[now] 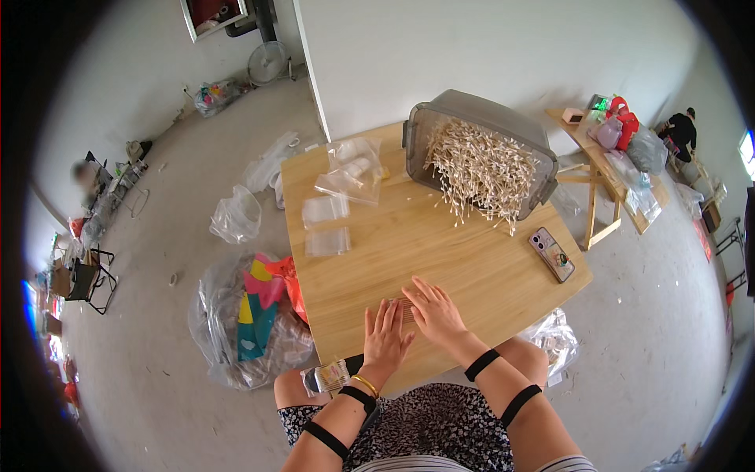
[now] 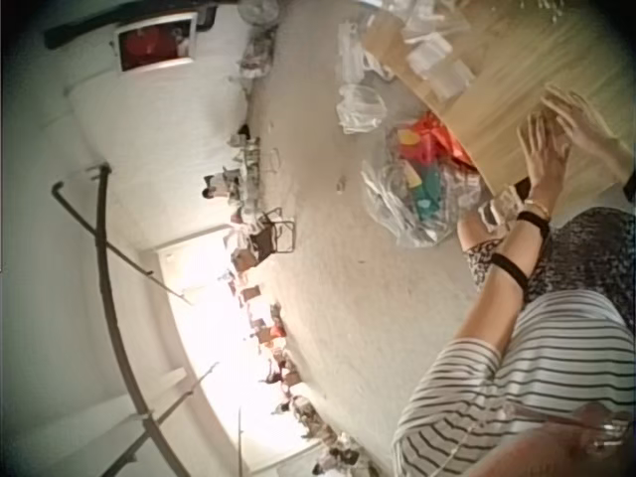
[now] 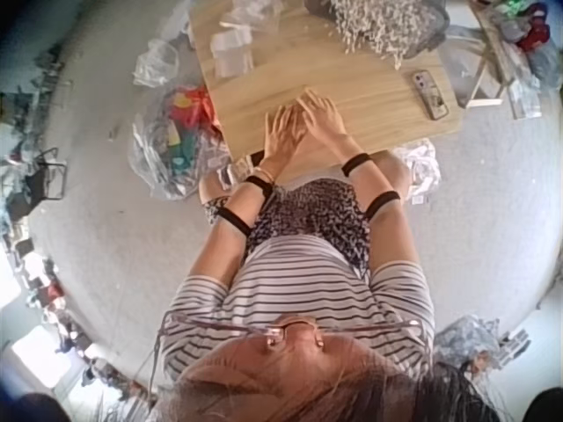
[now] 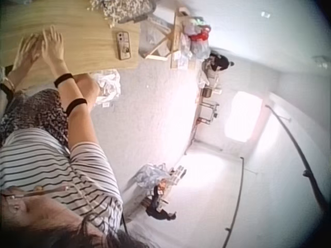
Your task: Sorting and counting cotton swabs into small plastic bags.
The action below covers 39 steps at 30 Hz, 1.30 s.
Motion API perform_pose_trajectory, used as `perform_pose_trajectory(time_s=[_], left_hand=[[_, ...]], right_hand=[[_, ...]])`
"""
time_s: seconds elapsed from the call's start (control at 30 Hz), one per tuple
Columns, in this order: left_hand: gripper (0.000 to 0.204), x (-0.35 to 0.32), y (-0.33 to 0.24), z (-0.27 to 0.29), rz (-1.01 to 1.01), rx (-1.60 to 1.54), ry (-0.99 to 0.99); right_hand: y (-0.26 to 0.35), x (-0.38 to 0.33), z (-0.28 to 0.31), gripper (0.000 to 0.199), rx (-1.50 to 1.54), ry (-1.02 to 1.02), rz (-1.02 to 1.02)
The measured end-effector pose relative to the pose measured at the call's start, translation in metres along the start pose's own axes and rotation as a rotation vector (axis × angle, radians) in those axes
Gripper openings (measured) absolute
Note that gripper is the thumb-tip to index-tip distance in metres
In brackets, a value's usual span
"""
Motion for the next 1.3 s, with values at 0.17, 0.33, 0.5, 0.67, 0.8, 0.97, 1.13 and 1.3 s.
perform_pose_trajectory(time_s=[0.17, 0.33, 0.5, 0.67, 0.8, 0.97, 1.13, 1.3], left_hand=[[0.069, 0.001, -0.002, 0.001, -0.013, 0.002, -0.011], [0.069, 0.001, -0.003, 0.003, 0.015, 0.007, 0.02], [0.069, 0.001, -0.002, 0.002, 0.006, -0.029, 0.018], [0.077, -0.002, 0.01, 0.006, 0.089, -0.178, -0.07], [0.088, 0.003, 0.01, 0.001, 0.116, 0.054, 0.017], [0.092, 0.006, 0.01, -0.005, 0.098, 0.02, 0.012], [0.089, 0.008, 0.01, 0.004, 0.108, 0.054, 0.046], [0.081, -0.015, 0.034, 0.039, 0.325, -0.194, -0.028]], right_hand=[[-0.01, 0.002, 0.005, 0.045, -0.085, -0.023, 0.072], [-0.016, 0.006, 0.005, 0.043, -0.132, -0.173, -0.121], [-0.01, -0.002, -0.002, 0.051, 0.039, -0.064, -0.071], [0.008, -0.029, -0.008, 0.072, -0.057, -0.03, -0.065], [0.009, -0.03, -0.014, 0.083, -0.163, -0.012, -0.07], [0.015, -0.023, -0.024, 0.082, -0.285, 0.047, -0.01], [0.016, -0.023, -0.028, 0.079, -0.301, 0.044, 0.0], [0.019, -0.025, -0.03, 0.076, -0.317, 0.072, -0.021]])
Point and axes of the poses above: each hand's wrist, its own x-axis towards the middle knuckle, its own z-axis out of the back of the hand, y = z × x, the point moved 1 cm from there along x, towards the middle knuckle, and after that the axes turned 4 degrees about -x, right-handed, at the moved point
